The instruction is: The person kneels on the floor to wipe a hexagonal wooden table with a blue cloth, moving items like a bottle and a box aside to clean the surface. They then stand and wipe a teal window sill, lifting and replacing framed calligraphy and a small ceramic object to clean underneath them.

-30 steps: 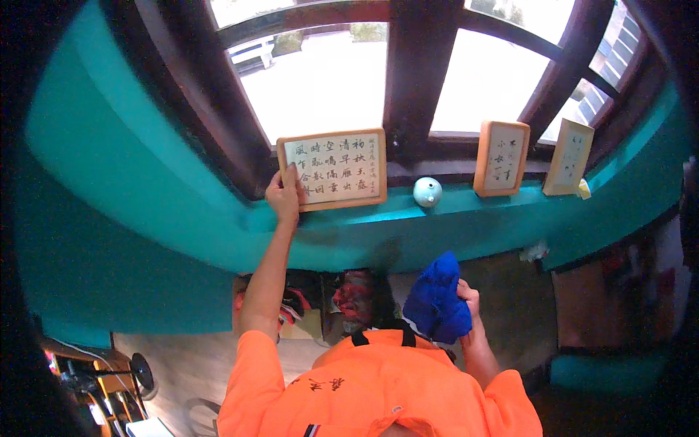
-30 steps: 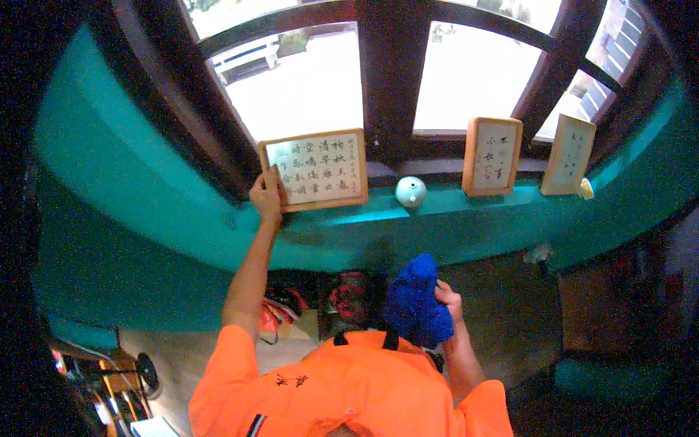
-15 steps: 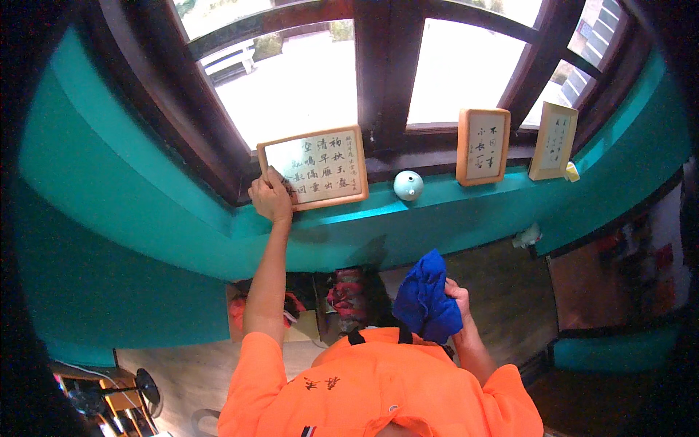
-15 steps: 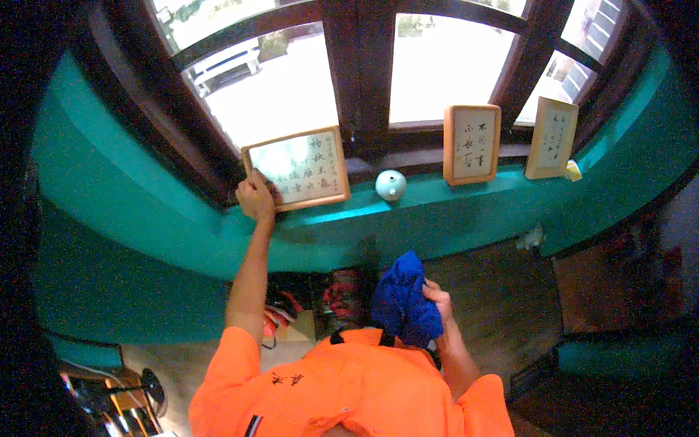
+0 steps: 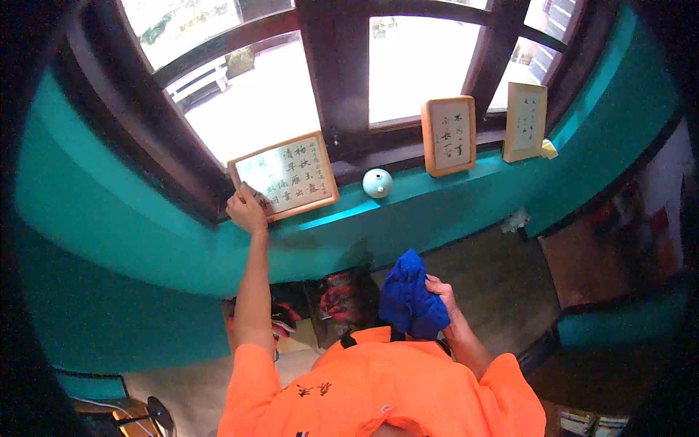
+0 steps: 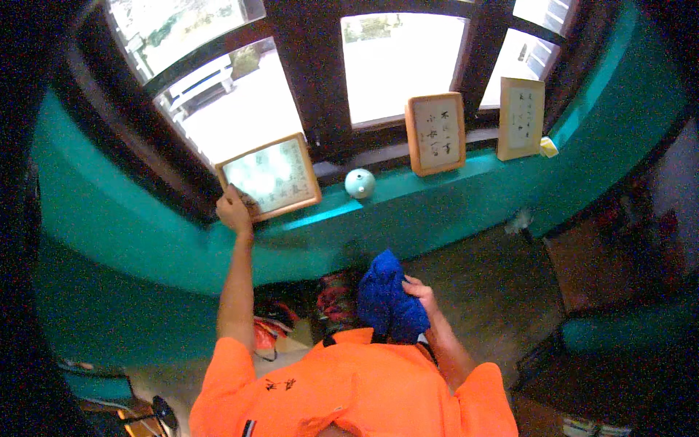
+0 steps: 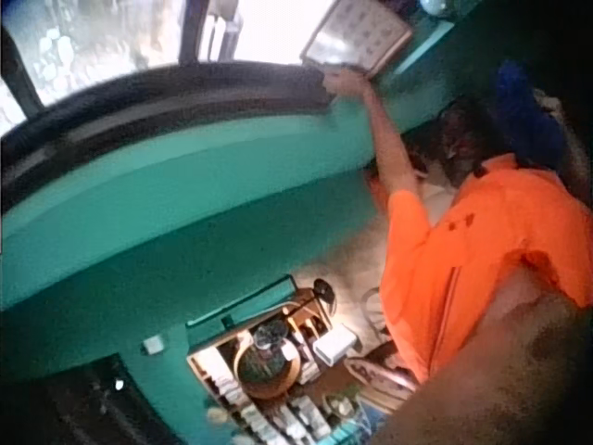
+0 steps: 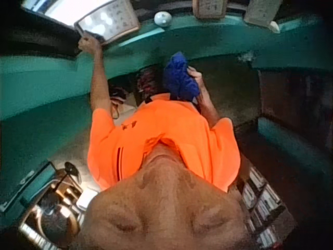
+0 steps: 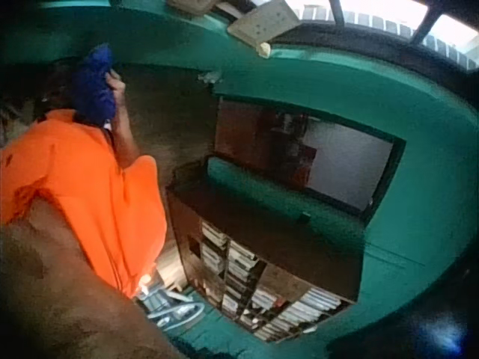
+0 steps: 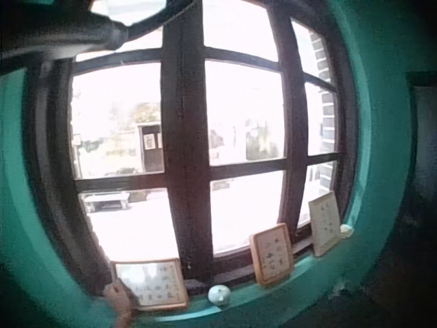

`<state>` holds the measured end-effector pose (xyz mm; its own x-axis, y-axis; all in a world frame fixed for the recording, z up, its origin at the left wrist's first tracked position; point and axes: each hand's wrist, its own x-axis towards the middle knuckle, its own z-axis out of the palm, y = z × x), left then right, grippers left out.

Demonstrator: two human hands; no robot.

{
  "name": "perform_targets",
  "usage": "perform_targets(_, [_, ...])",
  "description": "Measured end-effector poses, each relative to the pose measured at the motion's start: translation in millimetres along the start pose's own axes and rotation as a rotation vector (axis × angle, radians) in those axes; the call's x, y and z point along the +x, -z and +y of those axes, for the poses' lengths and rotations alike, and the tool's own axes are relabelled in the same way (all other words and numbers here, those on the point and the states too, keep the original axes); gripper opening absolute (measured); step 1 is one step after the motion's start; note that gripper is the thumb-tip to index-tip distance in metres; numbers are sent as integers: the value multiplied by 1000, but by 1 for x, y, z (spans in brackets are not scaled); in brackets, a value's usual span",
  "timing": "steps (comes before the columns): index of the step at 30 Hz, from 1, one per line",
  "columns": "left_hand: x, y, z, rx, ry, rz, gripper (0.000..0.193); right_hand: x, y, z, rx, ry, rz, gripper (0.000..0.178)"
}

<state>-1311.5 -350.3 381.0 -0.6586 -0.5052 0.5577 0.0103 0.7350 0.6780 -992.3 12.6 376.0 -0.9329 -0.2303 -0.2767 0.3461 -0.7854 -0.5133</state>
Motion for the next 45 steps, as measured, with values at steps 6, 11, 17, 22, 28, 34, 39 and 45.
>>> perform_targets(6, [-4, 19, 14, -161, -32, 36, 46, -10, 13, 9, 59, 27, -22, 44])
perform_targets(11, [-21, 63, 20, -301, -125, 132, 39, -17, 29, 23, 87, 33, -22, 46])
perform_targets(17, [-69, 124, 56, -560, -143, -52, 31, -56, -24, 37, 39, -88, 130, 59])
perform_targets(22, [-127, 141, 59, -768, -31, -266, 24, -98, -41, 54, 52, -132, 236, 59])
perform_targets(28, [-201, 173, 37, -651, 165, -434, 21, -111, -23, 56, 102, -165, 229, 55])
perform_targets(34, [-266, 182, 56, -581, 138, -515, 16, -109, 7, 29, 134, -192, 155, 51])
perform_targets(39, [-322, 157, 154, -660, 214, -600, 13, -167, 79, -20, -26, -91, 250, 51])
perform_targets(45, [-345, 93, 255, -637, 142, -653, 17, -244, 192, -83, 1, 188, 326, 47])
